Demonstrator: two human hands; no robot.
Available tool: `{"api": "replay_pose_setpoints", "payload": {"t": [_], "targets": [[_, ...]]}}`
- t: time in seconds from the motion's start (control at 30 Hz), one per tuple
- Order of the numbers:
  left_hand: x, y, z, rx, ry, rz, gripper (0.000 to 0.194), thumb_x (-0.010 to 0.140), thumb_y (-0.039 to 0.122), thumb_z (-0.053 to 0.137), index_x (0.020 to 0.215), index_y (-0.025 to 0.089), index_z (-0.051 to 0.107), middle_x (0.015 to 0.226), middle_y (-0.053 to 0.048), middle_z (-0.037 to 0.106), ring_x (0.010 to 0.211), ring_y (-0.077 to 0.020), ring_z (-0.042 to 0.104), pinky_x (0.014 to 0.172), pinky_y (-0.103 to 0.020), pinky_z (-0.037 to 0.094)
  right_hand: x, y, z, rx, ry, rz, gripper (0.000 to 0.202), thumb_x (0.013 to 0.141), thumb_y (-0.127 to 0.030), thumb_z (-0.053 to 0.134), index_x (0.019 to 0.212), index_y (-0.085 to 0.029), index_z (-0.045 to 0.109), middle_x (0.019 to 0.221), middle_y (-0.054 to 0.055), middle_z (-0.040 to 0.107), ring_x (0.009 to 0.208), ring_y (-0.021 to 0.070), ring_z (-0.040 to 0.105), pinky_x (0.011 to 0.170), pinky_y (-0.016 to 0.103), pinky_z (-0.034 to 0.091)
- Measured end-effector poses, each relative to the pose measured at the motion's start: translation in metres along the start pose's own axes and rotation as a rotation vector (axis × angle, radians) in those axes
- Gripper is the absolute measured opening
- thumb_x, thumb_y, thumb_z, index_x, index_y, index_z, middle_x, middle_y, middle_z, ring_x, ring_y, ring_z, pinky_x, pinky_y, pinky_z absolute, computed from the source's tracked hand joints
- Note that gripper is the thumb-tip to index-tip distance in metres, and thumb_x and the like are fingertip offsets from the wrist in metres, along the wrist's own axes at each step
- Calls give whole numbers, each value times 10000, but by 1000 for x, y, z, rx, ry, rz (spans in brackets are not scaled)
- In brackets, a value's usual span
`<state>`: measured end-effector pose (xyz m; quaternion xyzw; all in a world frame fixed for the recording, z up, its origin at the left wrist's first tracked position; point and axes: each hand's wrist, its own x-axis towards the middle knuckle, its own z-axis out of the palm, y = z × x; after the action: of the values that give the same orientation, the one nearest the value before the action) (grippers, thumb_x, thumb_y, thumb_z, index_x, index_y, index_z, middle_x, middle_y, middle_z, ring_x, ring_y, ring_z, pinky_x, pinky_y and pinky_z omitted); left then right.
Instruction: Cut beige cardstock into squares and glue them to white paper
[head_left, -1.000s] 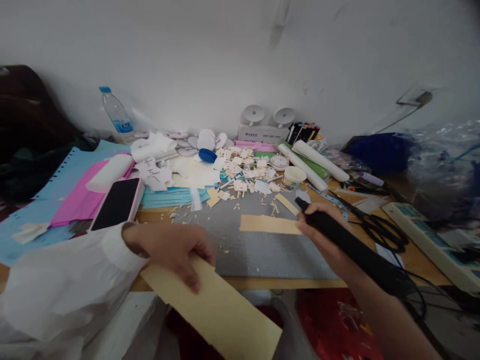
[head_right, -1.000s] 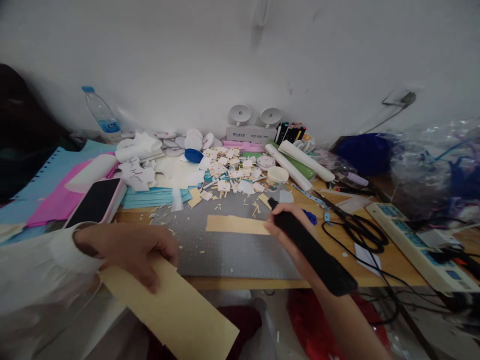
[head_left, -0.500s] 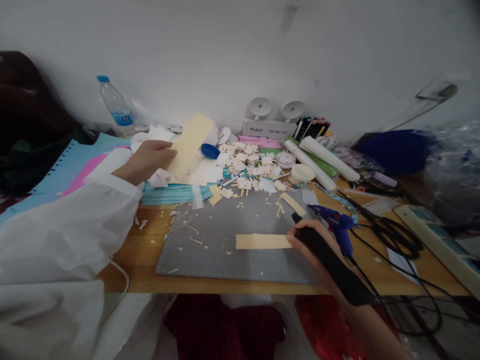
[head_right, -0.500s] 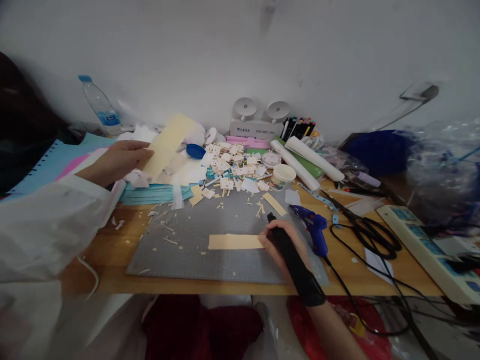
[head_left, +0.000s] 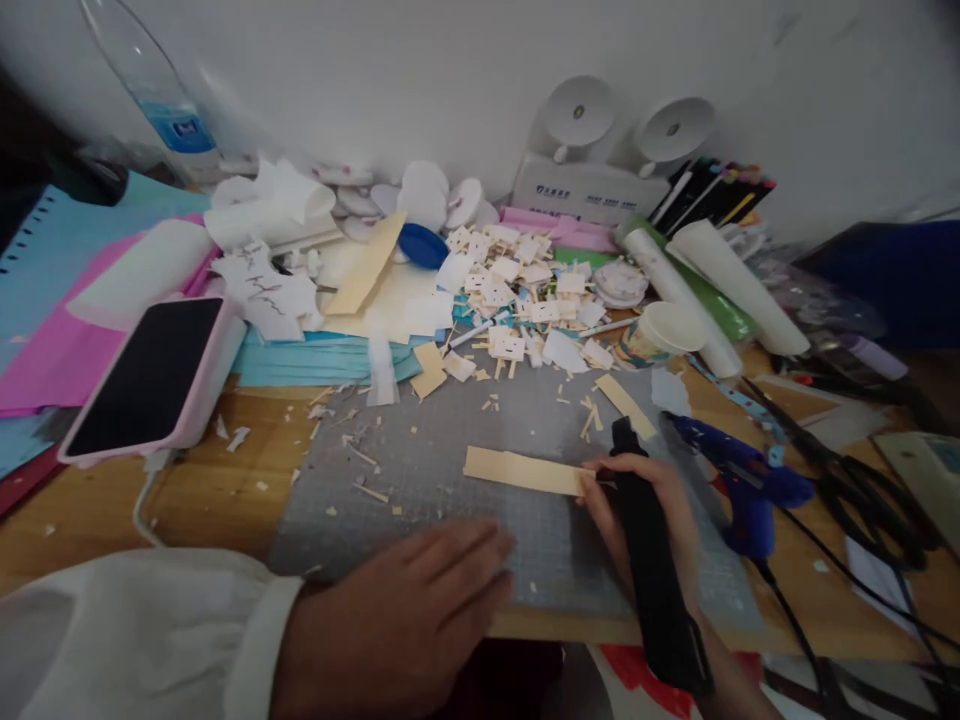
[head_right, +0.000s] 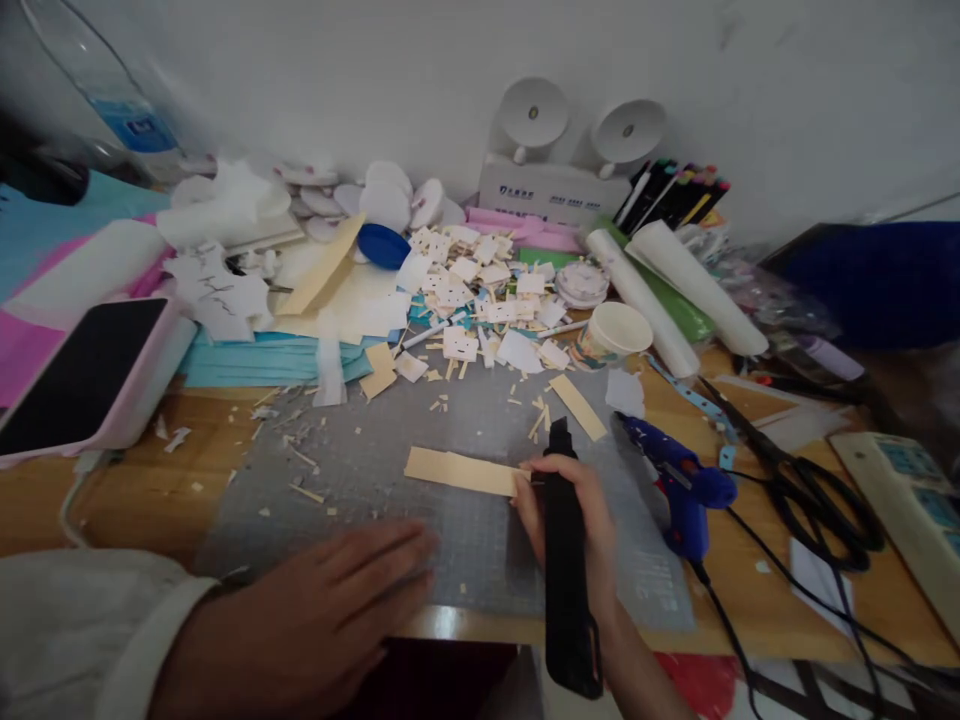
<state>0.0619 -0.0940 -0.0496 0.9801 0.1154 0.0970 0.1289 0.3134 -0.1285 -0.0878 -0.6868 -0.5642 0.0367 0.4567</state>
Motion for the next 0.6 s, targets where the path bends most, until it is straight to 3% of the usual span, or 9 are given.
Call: {"api": "replay_pose_setpoints", "payload": {"t": [0.1,0.27,0.43,0.6], "targets": [[8,7,16,49,-38,95,392,947,331,478,1266,123,572,1363,-95,558,1268,-251,483,1066,-344,397,-2,1,-2,-38,-19,-13,166,825,-282,677,950,-234,578,853,24,657,675,181,647,665,355,554],[19,1,21,87,-55,185,353,969,324,435,1217,152,619,1307,-63,608,1215,-211,529,1054,-295,403,-1,1,-4,-99,-52,-10,192,810,-258,692,968,-244,584,863,24,676,735,204,669,711,366,548],[16,-3,23,87,16,-15,374,955,355,469,1265,178,577,1365,-59,566,1279,-230,475,1066,-331,386,2,6,-4,-119,-85,-30,199,775,-260,722,926,-231,596,810,14,696,672,191,687,665,331,548],[15,-8,24,35,-70,-177,571,895,493,486,1318,111,522,1435,-171,471,1327,-365,408,1055,-450,364,3,7,-7,-152,-135,45,173,772,-309,716,860,-232,589,775,23,711,625,188,694,590,306,554]]}}
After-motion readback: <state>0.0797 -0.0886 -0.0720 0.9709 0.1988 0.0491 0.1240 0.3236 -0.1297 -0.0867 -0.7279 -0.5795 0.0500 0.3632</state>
